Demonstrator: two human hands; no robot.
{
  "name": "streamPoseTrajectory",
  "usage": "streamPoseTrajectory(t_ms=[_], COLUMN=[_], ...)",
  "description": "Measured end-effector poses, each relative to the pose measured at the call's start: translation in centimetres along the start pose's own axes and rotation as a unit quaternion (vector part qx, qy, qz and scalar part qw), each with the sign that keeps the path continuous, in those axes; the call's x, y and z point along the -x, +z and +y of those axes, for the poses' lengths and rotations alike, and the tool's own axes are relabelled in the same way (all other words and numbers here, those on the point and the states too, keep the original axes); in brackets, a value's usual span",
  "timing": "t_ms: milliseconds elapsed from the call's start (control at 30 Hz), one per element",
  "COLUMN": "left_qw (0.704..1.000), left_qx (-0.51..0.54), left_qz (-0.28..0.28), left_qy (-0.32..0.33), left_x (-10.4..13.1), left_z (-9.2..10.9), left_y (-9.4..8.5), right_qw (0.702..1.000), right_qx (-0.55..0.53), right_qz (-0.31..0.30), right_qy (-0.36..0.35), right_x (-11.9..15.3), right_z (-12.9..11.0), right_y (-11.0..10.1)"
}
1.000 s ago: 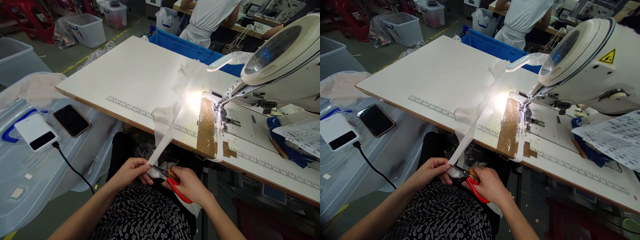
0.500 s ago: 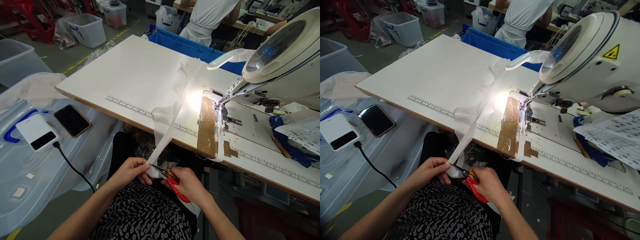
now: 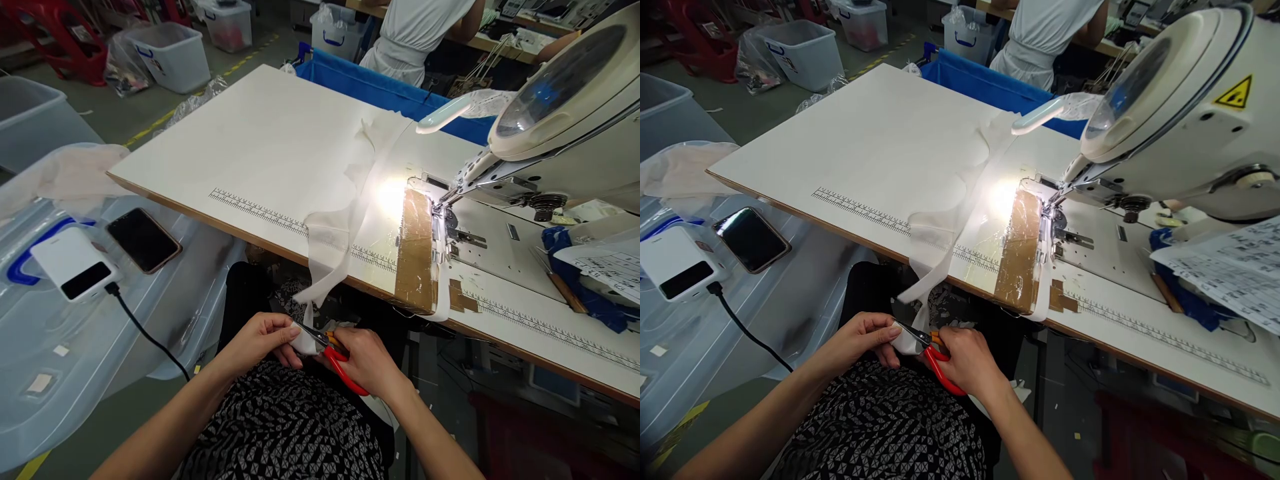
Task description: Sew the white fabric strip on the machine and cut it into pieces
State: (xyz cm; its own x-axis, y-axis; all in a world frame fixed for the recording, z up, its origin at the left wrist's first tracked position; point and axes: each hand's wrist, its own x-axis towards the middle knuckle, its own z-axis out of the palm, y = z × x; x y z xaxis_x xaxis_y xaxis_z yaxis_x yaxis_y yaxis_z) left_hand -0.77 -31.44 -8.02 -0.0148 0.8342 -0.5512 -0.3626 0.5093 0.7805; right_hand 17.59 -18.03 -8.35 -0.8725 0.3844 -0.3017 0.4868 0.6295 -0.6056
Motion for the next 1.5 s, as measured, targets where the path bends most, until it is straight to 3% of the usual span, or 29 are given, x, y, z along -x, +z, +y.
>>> streamPoseTrajectory(t_ms=[100,167,200,267,333,367,433,533,633,700,767,867,933,1033,1100,1167,1233,1300,1367,1433,1500], left_qw=[0.998,0.986,0.968,0.901,0.833,0.817,0.828,0.902,0.936,0.922,0.883,0.815,0.798,0.804,0.819,0.848,0.878,0.865,0.86,0.906,0.971], left_qx=[-0.058,-0.145,-0.2,-0.309,-0.381,-0.394,-0.372,-0.241,-0.117,-0.123,-0.209,-0.356,-0.406,-0.397,-0.351,-0.308,-0.283,-0.283,-0.281,-0.241,-0.159], left_qz=[-0.002,0.06,0.116,0.229,0.273,0.264,0.219,0.167,0.217,0.275,0.309,0.297,0.267,0.238,0.25,0.288,0.349,0.403,0.419,0.342,0.161], left_qy=[0.001,0.049,0.093,0.201,0.295,0.329,0.357,0.318,0.251,0.244,0.284,0.349,0.357,0.373,0.379,0.322,0.164,0.098,0.072,0.069,0.072], left_x=[0.1,0.0,-0.1,-0.9,-2.0,-2.6,-3.8,-4.5,-4.0,-3.4,-2.9,-3.1,-3.8,-4.7,-4.8,-4.3,-3.3,-2.0,-0.5,0.6,1.2], left_z=[0.0,0.4,0.8,1.9,3.1,3.6,3.8,2.2,-0.5,-1.6,-1.3,0.8,2.4,3.1,2.1,-0.1,-2.8,-5.0,-6.0,-5.5,-3.8], left_y=[-0.7,-1.3,-1.6,-1.6,-1.0,-0.5,0.5,0.7,-0.8,-1.5,-1.1,1.4,3.6,5.3,4.3,1.5,-2.2,-5.2,-6.0,-4.6,-1.7], right_qw=[1.0,0.999,0.999,0.998,0.995,0.993,0.988,0.979,0.97,0.966,0.964,0.962,0.961,0.96,0.956,0.951,0.947,0.945,0.945,0.947,0.95], right_qx=[-0.015,-0.028,-0.037,-0.057,-0.087,-0.104,-0.138,-0.177,-0.211,-0.225,-0.23,-0.235,-0.239,-0.245,-0.254,-0.267,-0.28,-0.288,-0.291,-0.293,-0.291], right_qz=[0.006,0.013,0.017,0.023,0.034,0.042,0.065,0.095,0.112,0.116,0.114,0.121,0.124,0.126,0.134,0.136,0.134,0.128,0.118,0.097,0.072], right_qy=[0.005,0.014,0.017,0.024,0.026,0.025,0.023,0.029,0.039,0.049,0.064,0.072,0.064,0.056,0.06,0.072,0.086,0.089,0.089,0.089,0.088], right_x=[0.8,1.8,2.3,3.2,3.8,4.1,4.5,5.5,6.9,7.5,7.8,7.7,7.6,7.9,8.5,9.1,9.5,9.4,9.0,8.2,7.5], right_z=[0.6,0.9,1.0,1.0,0.9,0.8,0.8,1.1,1.9,2.5,2.9,3.0,2.7,2.3,2.2,2.4,2.8,3.0,3.0,2.6,2.0], right_y=[0.4,0.7,0.9,1.4,1.7,1.7,1.6,0.9,0.2,0.0,0.2,0.7,0.9,0.9,0.9,1.1,1.3,1.4,1.5,1.4,1.3])
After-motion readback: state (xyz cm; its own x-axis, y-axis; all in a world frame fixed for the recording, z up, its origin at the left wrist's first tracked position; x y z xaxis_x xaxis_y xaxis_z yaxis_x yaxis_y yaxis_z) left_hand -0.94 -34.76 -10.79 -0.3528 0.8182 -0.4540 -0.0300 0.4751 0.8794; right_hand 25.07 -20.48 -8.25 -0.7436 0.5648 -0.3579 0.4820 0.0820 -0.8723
